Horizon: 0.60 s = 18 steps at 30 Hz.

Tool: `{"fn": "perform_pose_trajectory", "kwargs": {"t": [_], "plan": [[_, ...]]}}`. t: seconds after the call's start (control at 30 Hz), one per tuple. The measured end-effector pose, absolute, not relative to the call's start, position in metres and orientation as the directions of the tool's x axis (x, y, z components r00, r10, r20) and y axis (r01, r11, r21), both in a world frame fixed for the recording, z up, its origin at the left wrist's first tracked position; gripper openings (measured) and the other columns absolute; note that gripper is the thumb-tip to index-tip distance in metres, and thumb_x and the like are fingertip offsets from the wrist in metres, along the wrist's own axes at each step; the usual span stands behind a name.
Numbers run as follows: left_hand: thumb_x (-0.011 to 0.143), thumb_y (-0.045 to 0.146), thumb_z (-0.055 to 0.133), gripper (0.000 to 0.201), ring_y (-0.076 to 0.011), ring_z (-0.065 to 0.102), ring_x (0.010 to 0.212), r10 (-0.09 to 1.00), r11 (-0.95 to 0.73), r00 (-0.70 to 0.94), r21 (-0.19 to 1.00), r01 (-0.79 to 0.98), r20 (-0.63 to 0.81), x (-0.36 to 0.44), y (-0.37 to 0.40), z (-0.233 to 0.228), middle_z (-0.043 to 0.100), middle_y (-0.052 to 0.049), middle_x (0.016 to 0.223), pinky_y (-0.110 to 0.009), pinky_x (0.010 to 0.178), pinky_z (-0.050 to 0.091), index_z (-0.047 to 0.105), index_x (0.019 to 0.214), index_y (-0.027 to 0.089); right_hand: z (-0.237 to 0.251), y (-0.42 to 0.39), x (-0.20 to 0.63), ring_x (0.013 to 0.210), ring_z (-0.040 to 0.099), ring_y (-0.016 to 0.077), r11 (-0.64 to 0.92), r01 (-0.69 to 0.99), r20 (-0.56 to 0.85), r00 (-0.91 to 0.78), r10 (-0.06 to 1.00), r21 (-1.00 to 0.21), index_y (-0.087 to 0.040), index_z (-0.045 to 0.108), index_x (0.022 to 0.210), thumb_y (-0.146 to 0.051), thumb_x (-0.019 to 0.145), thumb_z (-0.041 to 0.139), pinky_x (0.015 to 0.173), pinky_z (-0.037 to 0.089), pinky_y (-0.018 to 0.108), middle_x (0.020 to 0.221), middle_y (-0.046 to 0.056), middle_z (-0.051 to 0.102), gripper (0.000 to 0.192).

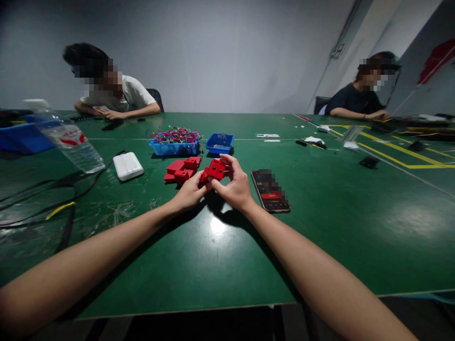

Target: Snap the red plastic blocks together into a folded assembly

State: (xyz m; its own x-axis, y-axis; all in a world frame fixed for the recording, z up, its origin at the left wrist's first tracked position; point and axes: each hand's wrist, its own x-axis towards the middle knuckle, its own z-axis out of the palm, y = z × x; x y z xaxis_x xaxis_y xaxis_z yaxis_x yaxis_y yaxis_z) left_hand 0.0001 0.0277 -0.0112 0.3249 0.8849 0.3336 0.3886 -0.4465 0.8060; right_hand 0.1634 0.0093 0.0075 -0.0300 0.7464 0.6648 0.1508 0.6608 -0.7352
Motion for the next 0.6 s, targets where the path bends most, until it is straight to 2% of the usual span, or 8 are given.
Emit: {"fn": "perform_pose_trajectory", "kwargs": {"t": [0.17, 0.33, 0.5, 0.6], "plan": [[0.082, 0.036, 0.063, 0.043, -0.0269, 0.066, 0.1, 0.907, -0.408, 0.284, 0.817, 0.406, 0.312, 0.0, 0.027, -0.01, 0.069, -0.013, 0.11, -0.04, 0.09, 0.05, 0.054, 0.117, 0.012, 0.005, 0.008, 0.164, 0.108, 0.064, 0.0227, 0.679, 0.232, 0.687, -0.055, 0.724, -0.697, -0.024, 0.052, 0.124, -0.025, 0.074, 0.071, 0.097, 0.052, 0.039, 0.121, 0.009, 0.063, 0.054], [0.074, 0.041, 0.071, 0.06, -0.0262, 0.065, 0.102, 0.915, -0.385, 0.242, 0.88, 0.279, 0.323, 0.002, 0.023, -0.009, 0.065, -0.015, 0.116, -0.039, 0.091, 0.05, 0.048, 0.121, 0.012, 0.008, 0.006, 0.169, 0.103, 0.064, 0.0229, 0.685, 0.322, 0.696, -0.101, 0.711, -0.654, -0.023, 0.055, 0.126, -0.025, 0.077, 0.065, 0.091, 0.054, 0.039, 0.12, 0.009, 0.063, 0.051], [0.082, 0.041, 0.058, 0.055, -0.017, 0.065, 0.076, 0.934, -0.325, 0.183, 0.942, 0.087, 0.305, 0.003, 0.019, -0.004, 0.066, -0.007, 0.1, -0.032, 0.075, 0.053, 0.041, 0.127, 0.015, 0.015, 0.003, 0.171, 0.1, 0.061, 0.0241, 0.637, 0.391, 0.655, -0.105, 0.748, -0.664, -0.031, 0.051, 0.138, -0.03, 0.079, 0.065, 0.084, 0.055, 0.04, 0.123, 0.007, 0.062, 0.061], [0.086, 0.045, 0.052, 0.053, -0.0133, 0.062, 0.066, 0.928, -0.364, 0.101, 0.93, 0.052, 0.358, 0.004, 0.018, -0.001, 0.064, -0.006, 0.102, -0.028, 0.063, 0.05, 0.039, 0.13, 0.018, 0.014, 0.004, 0.171, 0.098, 0.062, 0.0248, 0.588, 0.341, 0.607, -0.06, 0.792, -0.733, -0.033, 0.051, 0.139, -0.032, 0.08, 0.066, 0.089, 0.053, 0.044, 0.119, 0.005, 0.066, 0.06]]}}
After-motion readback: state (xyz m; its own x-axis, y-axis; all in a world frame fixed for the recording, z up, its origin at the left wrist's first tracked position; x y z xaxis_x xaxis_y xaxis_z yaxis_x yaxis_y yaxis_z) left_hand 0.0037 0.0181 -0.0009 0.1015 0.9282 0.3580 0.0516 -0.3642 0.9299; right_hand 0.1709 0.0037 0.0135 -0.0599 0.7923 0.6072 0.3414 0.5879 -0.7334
